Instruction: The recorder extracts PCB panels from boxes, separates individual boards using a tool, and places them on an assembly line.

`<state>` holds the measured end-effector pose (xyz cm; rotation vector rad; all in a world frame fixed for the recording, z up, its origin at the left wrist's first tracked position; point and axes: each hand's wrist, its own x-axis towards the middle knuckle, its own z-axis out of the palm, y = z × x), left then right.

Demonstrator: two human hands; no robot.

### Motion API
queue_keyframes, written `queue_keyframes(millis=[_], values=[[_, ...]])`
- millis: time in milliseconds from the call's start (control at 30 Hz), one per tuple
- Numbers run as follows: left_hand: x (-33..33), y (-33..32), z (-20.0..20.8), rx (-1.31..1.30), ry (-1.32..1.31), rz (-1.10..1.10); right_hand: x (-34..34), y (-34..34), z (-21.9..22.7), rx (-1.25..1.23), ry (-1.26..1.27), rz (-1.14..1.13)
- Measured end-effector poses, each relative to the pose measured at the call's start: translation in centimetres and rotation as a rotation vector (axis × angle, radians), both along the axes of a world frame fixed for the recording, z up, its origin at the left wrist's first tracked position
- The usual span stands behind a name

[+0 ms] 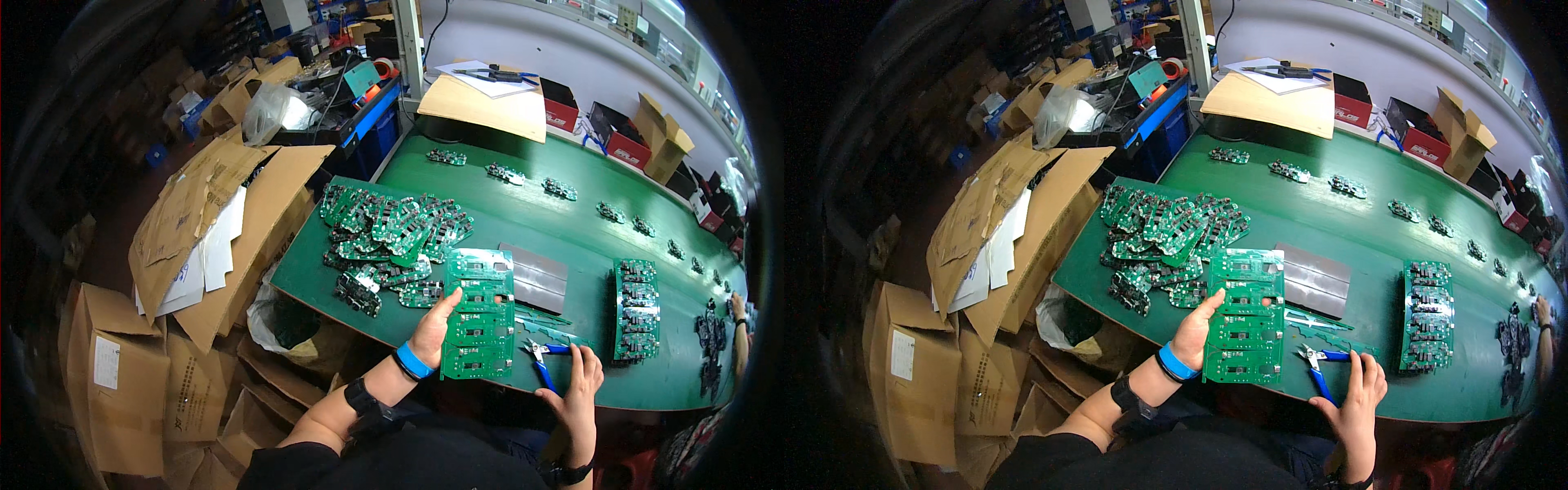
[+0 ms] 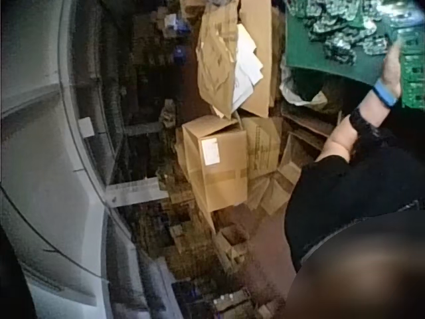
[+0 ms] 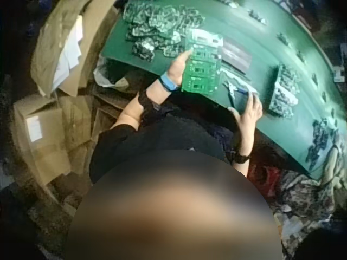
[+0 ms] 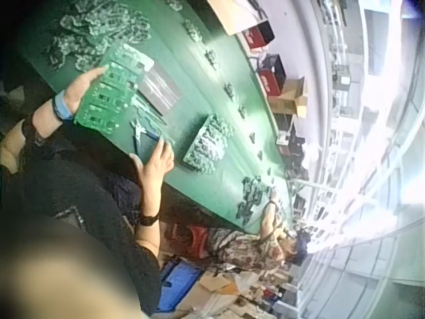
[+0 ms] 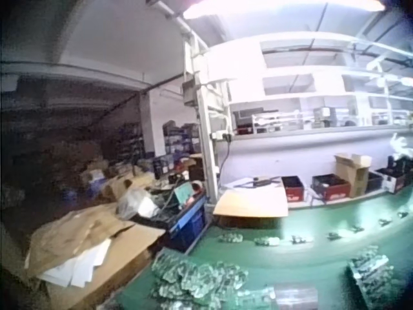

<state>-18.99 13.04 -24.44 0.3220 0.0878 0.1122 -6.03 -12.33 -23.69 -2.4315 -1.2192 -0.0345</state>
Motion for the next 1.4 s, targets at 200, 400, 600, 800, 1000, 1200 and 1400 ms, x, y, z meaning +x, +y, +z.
queue_keyframes(millis=[200,400,600,800,1000,1200,1400], values=[[-0.4,0.0,-0.9,-0.069,-0.058,-0.066,0.5,0.8,0.9,0.000,-0.073,0.054],[-1.0,0.2,-0.1,-0.062,-0.022,-0.044,2.3,1.8,1.5,0.183,0.274,0.138],[-1.6,0.9,-1.2,-0.145,-0.139,-0.162,2.6,3.2,2.1,0.981,1.385,-0.005],[-1.4,-0.1,0.0,-0.051,0.005,-0.117,2.1,5.5,3.2,0.505,0.775,0.267],[-1.8,-0.5,0.6,0.013,0.065,-0.107,1.3,7.6,4.3,0.326,0.044,0.283],[-1.9,-0.8,1.5,0.297,0.145,0.036,0.8,8.6,5.3,0.268,-0.226,0.239],[-1.7,-1.4,2.1,0.447,0.153,0.077,0.5,9.0,5.5,0.227,-0.266,0.240]])
